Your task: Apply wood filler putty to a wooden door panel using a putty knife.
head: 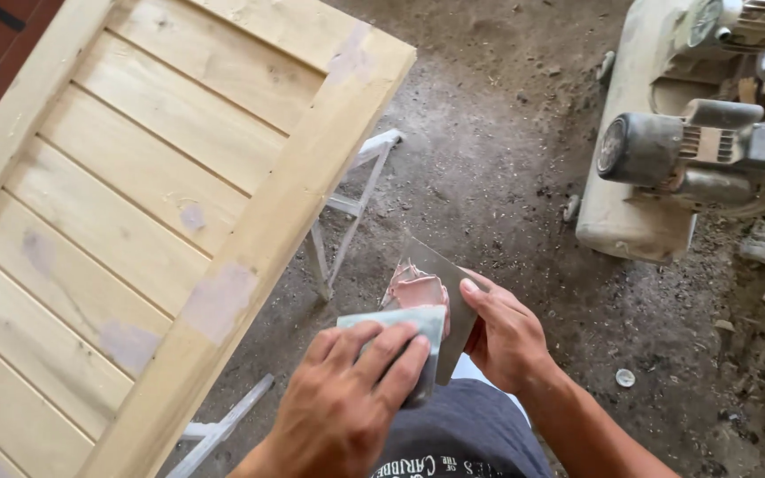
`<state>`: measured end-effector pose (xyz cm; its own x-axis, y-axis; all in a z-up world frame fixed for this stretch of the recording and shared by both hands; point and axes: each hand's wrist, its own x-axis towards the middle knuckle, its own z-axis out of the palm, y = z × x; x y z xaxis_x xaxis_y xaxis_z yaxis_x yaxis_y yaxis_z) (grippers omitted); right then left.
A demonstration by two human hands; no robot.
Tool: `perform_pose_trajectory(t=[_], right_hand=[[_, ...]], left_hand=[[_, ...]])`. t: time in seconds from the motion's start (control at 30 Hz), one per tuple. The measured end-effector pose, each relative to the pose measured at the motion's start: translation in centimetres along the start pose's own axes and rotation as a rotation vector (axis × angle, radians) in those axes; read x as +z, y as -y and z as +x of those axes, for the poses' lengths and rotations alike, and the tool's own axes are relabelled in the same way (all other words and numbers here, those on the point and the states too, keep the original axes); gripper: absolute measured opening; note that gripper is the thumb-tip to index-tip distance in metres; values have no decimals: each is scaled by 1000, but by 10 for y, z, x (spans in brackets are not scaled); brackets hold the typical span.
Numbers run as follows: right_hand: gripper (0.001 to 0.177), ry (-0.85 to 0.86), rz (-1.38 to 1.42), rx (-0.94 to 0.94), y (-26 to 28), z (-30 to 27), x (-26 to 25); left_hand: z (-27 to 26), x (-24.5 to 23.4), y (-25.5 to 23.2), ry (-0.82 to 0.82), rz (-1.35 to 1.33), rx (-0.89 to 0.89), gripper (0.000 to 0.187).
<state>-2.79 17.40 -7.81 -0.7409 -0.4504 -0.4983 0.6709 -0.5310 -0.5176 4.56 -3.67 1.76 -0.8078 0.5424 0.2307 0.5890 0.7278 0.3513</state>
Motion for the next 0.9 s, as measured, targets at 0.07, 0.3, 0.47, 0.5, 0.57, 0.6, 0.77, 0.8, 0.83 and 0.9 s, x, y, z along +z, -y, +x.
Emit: perform_pose_trajectory(t=[0.07,0.3,0.47,0.5,0.57,0.6,0.77,0.8,0.83,0.9], right_hand=[[50,-5,-10,13,-2,2,3],[49,25,-31,29,-14,2,-7],[45,-41,-46,-64,-11,1,-12],[46,-53,-66,-37,-12,-3,-12],[47,-71,-86,-30,-13,-8,-12],[48,-54,-57,-10,-13,-9,-12],[51,-18,-74,-43,-13,-4,-31],[50,-32,-86,-54,-12,-4,-31],[49,-46,-93,-46,-17,-8,-31],[49,-42,-33,-29,-3,-10,-18]], left_hand=[[0,-1,0,-44,34,-36,46],[-1,3,8,-18,30,-9,45],[0,25,21,13,-39,91,48],[-4,28,23,-52,31,108,44],[-8,41,27,-126,97,143,40],[-8,50,29,-123,127,158,40],[-7,59,43,-11,71,261,38],[-1,53,40,-67,102,254,38],[-2,44,33,-111,129,230,39],[3,41,26,-66,74,227,39]])
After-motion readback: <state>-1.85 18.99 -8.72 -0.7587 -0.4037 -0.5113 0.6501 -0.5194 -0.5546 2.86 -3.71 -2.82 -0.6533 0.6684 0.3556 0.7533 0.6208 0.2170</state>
